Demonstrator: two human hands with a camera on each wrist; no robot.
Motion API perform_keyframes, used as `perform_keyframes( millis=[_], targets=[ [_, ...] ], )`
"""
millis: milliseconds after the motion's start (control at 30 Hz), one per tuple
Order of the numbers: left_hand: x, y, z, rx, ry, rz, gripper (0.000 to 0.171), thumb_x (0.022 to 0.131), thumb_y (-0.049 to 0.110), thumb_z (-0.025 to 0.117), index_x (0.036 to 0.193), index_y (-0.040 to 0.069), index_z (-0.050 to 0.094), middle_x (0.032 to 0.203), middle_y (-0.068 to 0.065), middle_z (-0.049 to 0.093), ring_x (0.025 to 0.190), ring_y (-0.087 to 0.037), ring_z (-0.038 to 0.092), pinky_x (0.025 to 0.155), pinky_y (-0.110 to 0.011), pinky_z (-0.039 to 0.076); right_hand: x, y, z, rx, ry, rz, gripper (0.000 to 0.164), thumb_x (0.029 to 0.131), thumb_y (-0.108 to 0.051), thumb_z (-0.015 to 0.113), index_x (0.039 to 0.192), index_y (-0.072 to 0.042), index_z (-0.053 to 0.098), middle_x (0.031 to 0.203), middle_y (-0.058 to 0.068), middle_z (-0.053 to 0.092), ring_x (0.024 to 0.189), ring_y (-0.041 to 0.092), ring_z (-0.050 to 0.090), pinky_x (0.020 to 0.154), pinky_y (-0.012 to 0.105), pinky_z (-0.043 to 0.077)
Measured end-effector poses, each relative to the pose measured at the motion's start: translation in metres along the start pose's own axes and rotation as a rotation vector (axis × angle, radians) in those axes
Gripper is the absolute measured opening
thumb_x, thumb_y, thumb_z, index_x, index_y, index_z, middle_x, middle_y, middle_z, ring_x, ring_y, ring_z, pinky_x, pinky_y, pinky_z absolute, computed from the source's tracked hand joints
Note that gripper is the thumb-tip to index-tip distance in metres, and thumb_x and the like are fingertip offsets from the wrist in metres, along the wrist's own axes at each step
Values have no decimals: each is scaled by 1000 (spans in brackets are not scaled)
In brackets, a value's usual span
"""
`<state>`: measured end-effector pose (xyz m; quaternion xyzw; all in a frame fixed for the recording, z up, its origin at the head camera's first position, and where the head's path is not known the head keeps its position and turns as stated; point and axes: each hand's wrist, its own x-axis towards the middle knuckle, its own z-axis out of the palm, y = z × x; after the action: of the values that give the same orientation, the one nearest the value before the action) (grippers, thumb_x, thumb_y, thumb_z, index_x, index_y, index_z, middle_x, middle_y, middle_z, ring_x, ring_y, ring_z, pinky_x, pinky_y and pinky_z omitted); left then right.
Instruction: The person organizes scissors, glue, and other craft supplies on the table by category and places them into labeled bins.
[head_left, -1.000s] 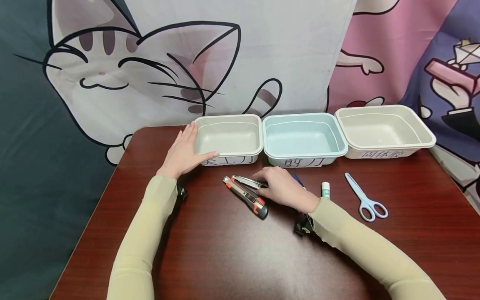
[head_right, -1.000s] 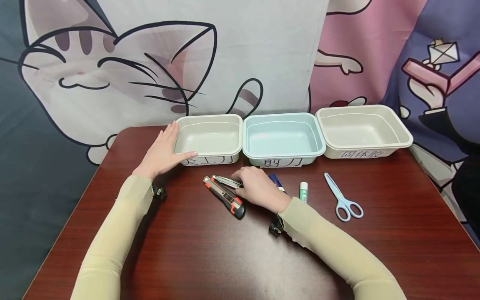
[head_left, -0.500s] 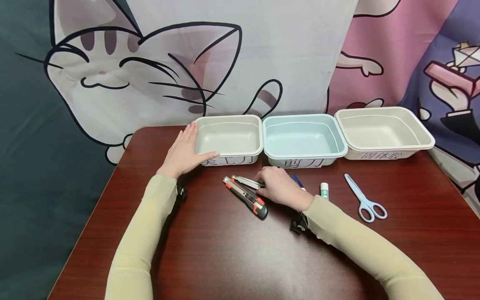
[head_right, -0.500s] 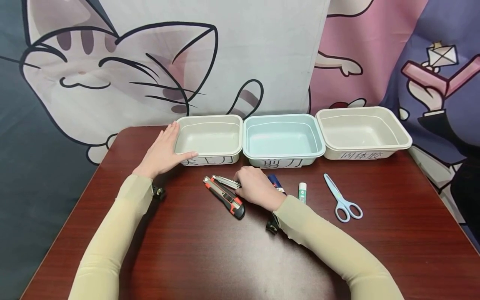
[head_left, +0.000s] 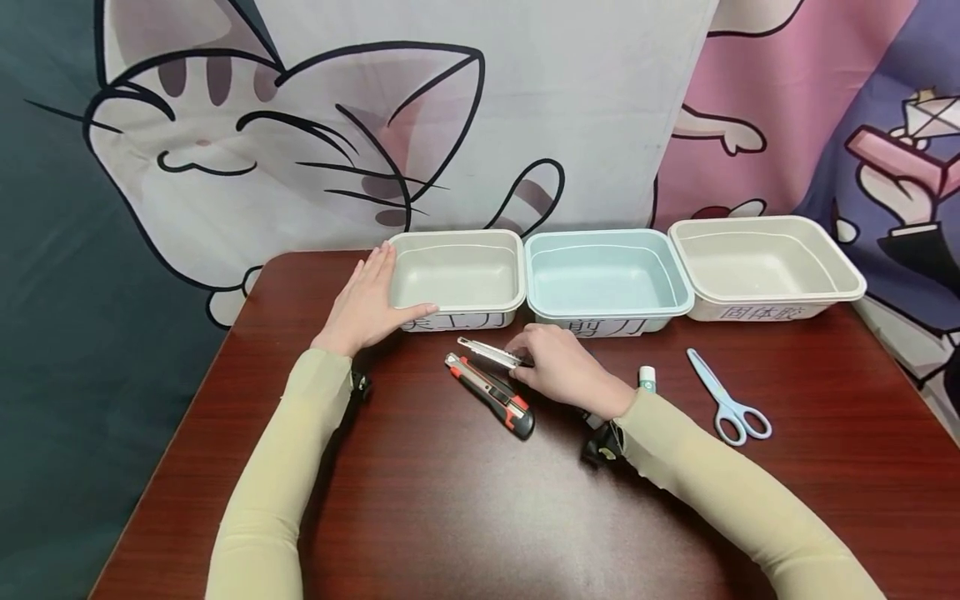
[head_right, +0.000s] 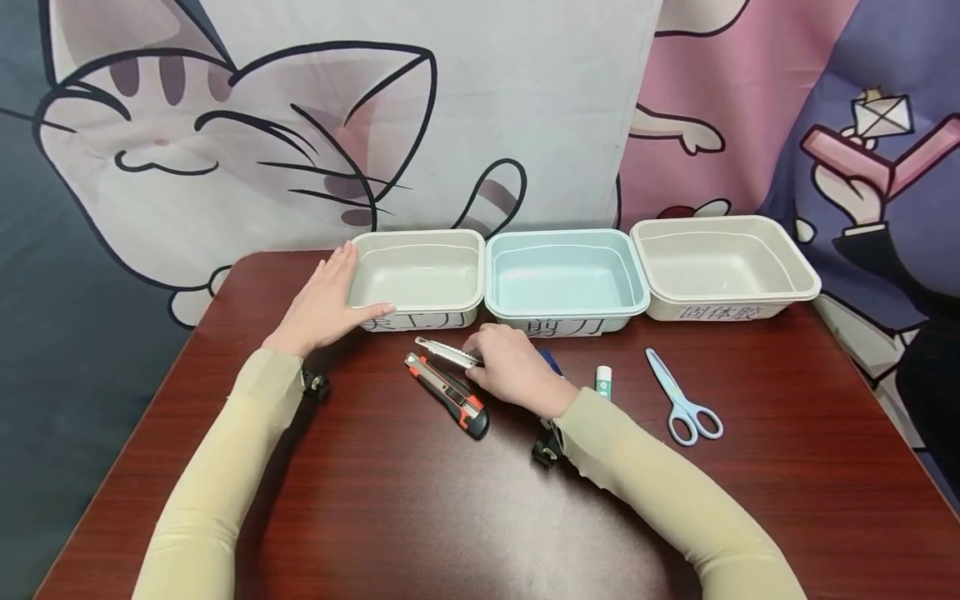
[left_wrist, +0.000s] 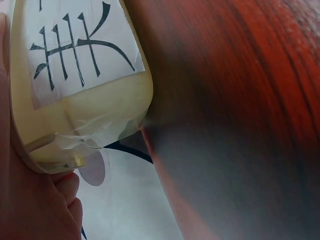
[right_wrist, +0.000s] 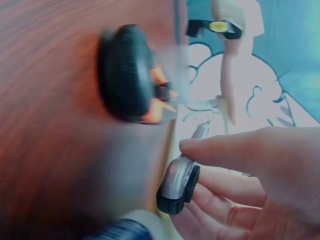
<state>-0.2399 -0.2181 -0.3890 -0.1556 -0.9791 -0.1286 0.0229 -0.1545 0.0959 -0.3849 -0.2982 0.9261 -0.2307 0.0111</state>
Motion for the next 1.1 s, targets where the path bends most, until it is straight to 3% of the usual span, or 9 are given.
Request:
perform_keyframes(
  millis=[200,367,667,867,1100],
  targets=[
    [0,1,0,-14,6,-1,125,82,86,51,161,-1,7,169,-13,5,155,-20,-1,125,-41,3,-3,-5,-20,52,52,-28,18,83,-10,80,101,-12,79,86,-3,66,79,15,61,71,38,50],
    [0,2,1,-20,2,-4,126,82,86,51,161,-1,7,169,-14,5,155,-20,-1,125,-40,2,-4,-9,-35,141,75,-40,21,84,-9,81,104,-11,79,86,-6,67,78,9,64,71,33,52],
    [0,-1,2,-13,11,0,126,82,87,50,161,-1,7,169,-13,4,155,-21,-1,125,-42,4,3,-11,-62,196,146,-42,26,85,-11,82,111,-6,78,91,-3,70,84,14,67,76,38,53],
    [0,-1,1,-16,12,4,125,82,86,51,161,-1,8,169,-13,5,155,-27,5,125,-42,4,18,-7,-77,233,137,-28,27,88,-11,80,115,-7,77,93,0,70,85,15,68,77,40,56],
    [1,-1,1,-2,8,8,126,82,87,51,161,-2,8,169,-14,5,155,-27,5,125,-42,3,50,-6,-100,245,148,-40,27,88,-11,80,114,-4,77,93,4,73,88,17,70,76,35,55]
  ],
)
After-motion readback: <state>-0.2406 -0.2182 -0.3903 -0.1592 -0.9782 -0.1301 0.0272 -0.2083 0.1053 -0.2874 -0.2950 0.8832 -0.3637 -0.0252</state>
